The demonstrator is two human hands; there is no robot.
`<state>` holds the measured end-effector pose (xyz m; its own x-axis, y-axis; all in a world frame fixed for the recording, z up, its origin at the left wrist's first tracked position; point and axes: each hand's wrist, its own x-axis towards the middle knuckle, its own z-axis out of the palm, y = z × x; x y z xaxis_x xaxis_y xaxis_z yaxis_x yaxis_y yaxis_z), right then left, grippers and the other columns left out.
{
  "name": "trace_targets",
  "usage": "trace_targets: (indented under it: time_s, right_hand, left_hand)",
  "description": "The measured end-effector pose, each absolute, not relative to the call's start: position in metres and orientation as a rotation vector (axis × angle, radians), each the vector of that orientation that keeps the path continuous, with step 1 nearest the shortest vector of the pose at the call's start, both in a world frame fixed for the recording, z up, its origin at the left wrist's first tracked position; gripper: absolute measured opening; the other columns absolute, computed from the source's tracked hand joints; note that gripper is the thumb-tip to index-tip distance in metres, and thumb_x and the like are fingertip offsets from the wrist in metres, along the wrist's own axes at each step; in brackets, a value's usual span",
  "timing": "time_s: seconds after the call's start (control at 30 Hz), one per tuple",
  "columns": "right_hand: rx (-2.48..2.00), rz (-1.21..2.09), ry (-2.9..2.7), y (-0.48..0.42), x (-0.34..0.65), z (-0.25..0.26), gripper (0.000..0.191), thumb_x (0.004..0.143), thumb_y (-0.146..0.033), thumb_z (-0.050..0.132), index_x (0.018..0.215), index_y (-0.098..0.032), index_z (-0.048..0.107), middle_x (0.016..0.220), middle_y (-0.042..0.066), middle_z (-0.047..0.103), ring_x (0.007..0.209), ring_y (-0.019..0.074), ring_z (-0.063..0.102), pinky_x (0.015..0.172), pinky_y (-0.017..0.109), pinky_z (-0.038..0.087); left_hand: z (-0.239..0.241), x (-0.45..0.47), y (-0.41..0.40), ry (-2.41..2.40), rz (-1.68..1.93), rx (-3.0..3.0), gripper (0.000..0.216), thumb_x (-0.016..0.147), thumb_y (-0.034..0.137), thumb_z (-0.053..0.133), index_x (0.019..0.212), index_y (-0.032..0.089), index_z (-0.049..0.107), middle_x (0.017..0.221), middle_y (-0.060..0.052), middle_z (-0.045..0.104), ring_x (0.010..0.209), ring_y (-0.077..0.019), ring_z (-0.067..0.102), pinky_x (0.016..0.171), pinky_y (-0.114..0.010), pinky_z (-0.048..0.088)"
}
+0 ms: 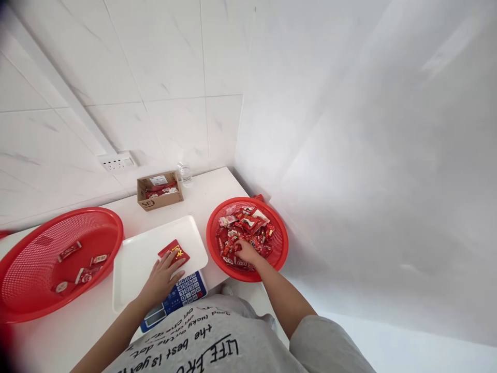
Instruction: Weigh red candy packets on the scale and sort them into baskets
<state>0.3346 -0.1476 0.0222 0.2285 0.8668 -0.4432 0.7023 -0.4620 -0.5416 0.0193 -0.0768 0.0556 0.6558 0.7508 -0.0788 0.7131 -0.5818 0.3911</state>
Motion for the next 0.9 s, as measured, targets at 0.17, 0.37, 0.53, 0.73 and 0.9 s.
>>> trace_targets:
  time_s: [0.17, 0.37, 0.53, 0.73, 0.9]
  right_hand:
    - [-2.103, 1.036, -1.406, -0.138, 0.365, 0.032, 0.038, 0.087, -0.030, 0.043, 0.122, -0.019, 0.051, 0.120, 0.007, 0.060, 0.104, 0.0187, 0.058, 0.088, 0.029, 0.044]
    - [-2.111, 0.953, -1.500, -0.132, 0.375, 0.025, 0.058, 0.080, -0.029, 0.055, 0.135, -0.019, 0.041, 0.139, 0.010, 0.044, 0.128, 0.0236, 0.039, 0.105, 0.036, 0.030]
    - [-2.208, 1.026, -1.879, -0.132, 0.361, 0.018, 0.069, 0.074, -0.031, 0.062, 0.138, -0.023, 0.038, 0.149, 0.009, 0.029, 0.137, 0.0315, 0.020, 0.108, 0.044, 0.020]
    - [-1.890, 1.268, -2.081, -0.141, 0.363, 0.020, 0.033, 0.073, -0.031, 0.061, 0.104, -0.020, 0.064, 0.113, 0.009, 0.063, 0.108, 0.0266, 0.054, 0.091, 0.034, 0.038]
    - [-1.903, 1.288, -2.008, -0.137, 0.378, 0.024, 0.031, 0.082, -0.031, 0.051, 0.109, -0.019, 0.061, 0.106, 0.009, 0.065, 0.098, 0.0217, 0.059, 0.084, 0.030, 0.042]
  left_hand:
    - [0.060, 0.013, -0.072, 1.453, 0.129, 2.470, 0.035, 0.088, 0.041, 0.040, 0.108, 0.025, 0.064, 0.134, -0.008, 0.050, 0.131, -0.0299, 0.034, 0.104, -0.054, 0.028]
    - [0.056, -0.002, -0.077, 1.680, 0.229, 2.376, 0.037, 0.087, 0.041, 0.038, 0.101, 0.020, 0.064, 0.129, -0.011, 0.053, 0.129, -0.0322, 0.037, 0.102, -0.052, 0.031]
    - [0.052, 0.006, -0.091, 1.794, 0.260, 2.243, 0.043, 0.086, 0.045, 0.035, 0.112, 0.021, 0.059, 0.135, -0.011, 0.047, 0.132, -0.0323, 0.031, 0.103, -0.053, 0.030]
    - [0.060, 0.027, -0.100, 1.773, 0.407, 2.291, 0.041, 0.086, 0.044, 0.038, 0.109, 0.018, 0.061, 0.130, -0.013, 0.050, 0.132, -0.0319, 0.031, 0.104, -0.051, 0.031]
    - [0.064, 0.041, -0.109, 1.754, 0.464, 2.304, 0.038, 0.087, 0.044, 0.040, 0.109, 0.019, 0.060, 0.131, -0.012, 0.049, 0.131, -0.0316, 0.032, 0.103, -0.051, 0.033]
